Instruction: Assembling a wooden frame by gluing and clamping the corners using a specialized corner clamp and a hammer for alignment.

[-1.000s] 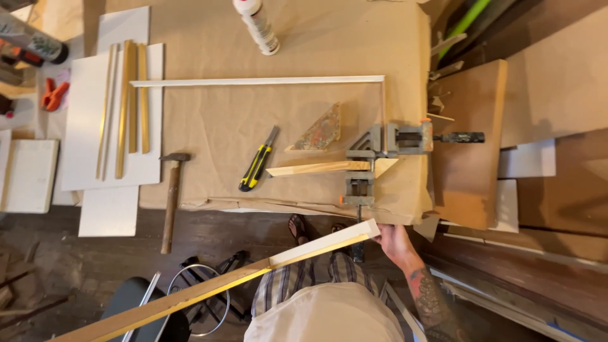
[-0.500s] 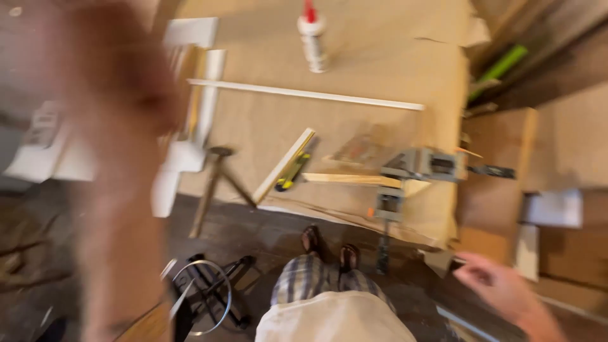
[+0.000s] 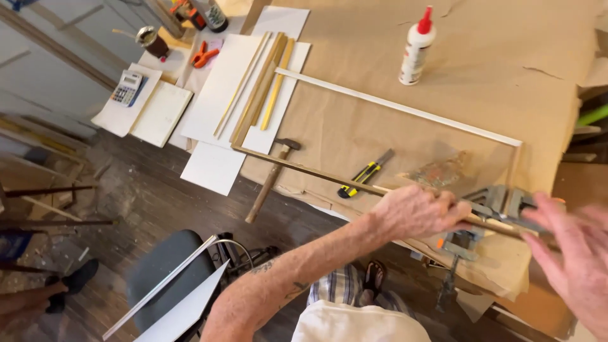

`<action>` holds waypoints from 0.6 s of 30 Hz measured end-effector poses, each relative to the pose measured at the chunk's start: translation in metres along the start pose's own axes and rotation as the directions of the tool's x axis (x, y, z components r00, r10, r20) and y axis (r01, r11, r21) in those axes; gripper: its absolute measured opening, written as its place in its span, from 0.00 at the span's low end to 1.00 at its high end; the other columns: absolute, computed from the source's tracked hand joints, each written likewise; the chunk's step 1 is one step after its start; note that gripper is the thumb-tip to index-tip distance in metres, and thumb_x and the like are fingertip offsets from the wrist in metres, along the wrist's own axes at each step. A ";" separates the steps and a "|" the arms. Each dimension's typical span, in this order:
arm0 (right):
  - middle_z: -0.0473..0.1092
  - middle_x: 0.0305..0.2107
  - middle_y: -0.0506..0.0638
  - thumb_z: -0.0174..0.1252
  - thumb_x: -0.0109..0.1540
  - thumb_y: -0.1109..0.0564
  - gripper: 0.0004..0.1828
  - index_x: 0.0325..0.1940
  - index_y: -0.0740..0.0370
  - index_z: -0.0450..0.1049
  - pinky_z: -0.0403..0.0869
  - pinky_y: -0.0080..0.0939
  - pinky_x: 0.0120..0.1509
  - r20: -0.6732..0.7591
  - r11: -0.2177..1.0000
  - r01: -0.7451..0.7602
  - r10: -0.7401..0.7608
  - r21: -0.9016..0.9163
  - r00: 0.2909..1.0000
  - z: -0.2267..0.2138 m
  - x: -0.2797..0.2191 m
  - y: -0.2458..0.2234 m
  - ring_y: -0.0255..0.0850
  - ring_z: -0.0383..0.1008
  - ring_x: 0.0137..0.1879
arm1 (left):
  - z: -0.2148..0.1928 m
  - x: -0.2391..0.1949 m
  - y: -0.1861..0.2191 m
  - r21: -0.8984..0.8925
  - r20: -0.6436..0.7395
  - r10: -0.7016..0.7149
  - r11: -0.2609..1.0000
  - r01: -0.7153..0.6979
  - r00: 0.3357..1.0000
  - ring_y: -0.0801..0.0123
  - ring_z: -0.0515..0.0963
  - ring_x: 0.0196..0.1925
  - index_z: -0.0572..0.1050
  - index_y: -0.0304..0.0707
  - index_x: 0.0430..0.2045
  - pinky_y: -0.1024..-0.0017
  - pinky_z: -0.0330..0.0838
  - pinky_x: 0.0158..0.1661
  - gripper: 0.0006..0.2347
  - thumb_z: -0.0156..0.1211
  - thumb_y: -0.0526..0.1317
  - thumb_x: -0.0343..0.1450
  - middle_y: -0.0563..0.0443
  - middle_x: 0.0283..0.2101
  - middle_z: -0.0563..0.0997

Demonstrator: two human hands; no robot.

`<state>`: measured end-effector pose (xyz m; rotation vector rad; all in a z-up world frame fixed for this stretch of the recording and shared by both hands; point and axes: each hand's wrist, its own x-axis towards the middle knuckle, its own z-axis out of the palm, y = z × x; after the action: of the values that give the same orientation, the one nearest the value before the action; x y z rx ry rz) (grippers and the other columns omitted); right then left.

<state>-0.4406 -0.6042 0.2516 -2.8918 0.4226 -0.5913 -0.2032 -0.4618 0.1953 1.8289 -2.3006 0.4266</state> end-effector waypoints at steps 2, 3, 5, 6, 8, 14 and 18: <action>0.80 0.47 0.50 0.72 0.55 0.62 0.48 0.78 0.68 0.63 0.76 0.47 0.70 -0.024 0.991 0.128 -0.129 -0.046 0.991 0.010 0.012 -0.011 0.40 0.81 0.51 | 0.008 -0.015 -0.004 -0.012 -0.101 -0.029 1.000 0.028 0.994 0.77 0.63 0.13 0.65 0.45 0.35 0.72 0.57 0.13 0.17 0.39 0.57 0.78 0.56 0.21 0.67; 0.80 0.47 0.46 0.66 0.60 0.63 0.39 0.75 0.69 0.65 0.76 0.43 0.66 -0.013 0.992 0.123 -0.122 0.025 0.992 0.006 0.025 -0.026 0.38 0.80 0.50 | 0.009 -0.021 -0.009 -0.019 -0.160 -0.060 0.998 0.057 0.985 0.73 0.69 0.15 0.66 0.46 0.32 0.71 0.57 0.15 0.16 0.42 0.57 0.78 0.57 0.20 0.68; 0.80 0.46 0.43 0.60 0.64 0.64 0.31 0.72 0.70 0.68 0.77 0.40 0.62 0.009 0.988 0.113 -0.114 0.102 0.993 0.014 0.035 -0.043 0.35 0.79 0.49 | 0.011 -0.034 -0.018 -0.036 -0.213 -0.097 0.995 0.091 0.972 0.69 0.74 0.16 0.67 0.47 0.30 0.69 0.58 0.16 0.16 0.45 0.57 0.78 0.58 0.19 0.70; 0.79 0.51 0.45 0.63 0.60 0.56 0.38 0.75 0.66 0.65 0.77 0.40 0.61 0.013 0.990 0.140 -0.141 0.032 0.990 0.025 0.035 -0.043 0.37 0.80 0.51 | 0.012 -0.038 -0.024 -0.053 -0.152 -0.094 0.995 0.087 0.984 0.73 0.71 0.15 0.66 0.46 0.30 0.69 0.58 0.15 0.16 0.44 0.56 0.78 0.59 0.18 0.69; 0.78 0.56 0.46 0.67 0.56 0.49 0.46 0.78 0.61 0.62 0.78 0.40 0.61 0.023 0.985 0.171 -0.171 -0.035 0.985 0.036 0.046 -0.056 0.39 0.81 0.53 | 0.014 -0.047 -0.034 -0.072 -0.088 -0.095 0.993 0.089 0.992 0.77 0.67 0.13 0.66 0.45 0.29 0.69 0.59 0.14 0.16 0.44 0.55 0.79 0.60 0.18 0.69; 0.79 0.45 0.47 0.63 0.62 0.64 0.38 0.78 0.61 0.64 0.74 0.32 0.58 -0.005 0.921 -0.152 0.165 0.358 0.986 0.067 0.068 -0.071 0.33 0.81 0.49 | -0.074 -0.112 -0.078 -0.195 -0.359 -0.125 0.979 0.057 0.925 0.52 0.80 0.57 0.70 0.32 0.54 0.56 0.76 0.64 0.11 0.41 0.29 0.80 0.39 0.54 0.77; 0.76 0.51 0.61 0.61 0.59 0.70 0.50 0.84 0.66 0.50 0.78 0.42 0.55 0.030 0.840 -0.246 0.265 0.485 0.964 0.088 0.066 -0.054 0.46 0.81 0.47 | 0.000 -0.223 -0.120 -0.262 0.037 -0.649 0.728 0.634 0.760 0.53 0.82 0.39 0.79 0.40 0.38 0.59 0.76 0.39 0.09 0.67 0.40 0.67 0.46 0.36 0.83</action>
<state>-0.3334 -0.5644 0.2070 -2.2999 0.5623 -0.6054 -0.0344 -0.2810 0.1410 2.2577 -1.4335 0.0553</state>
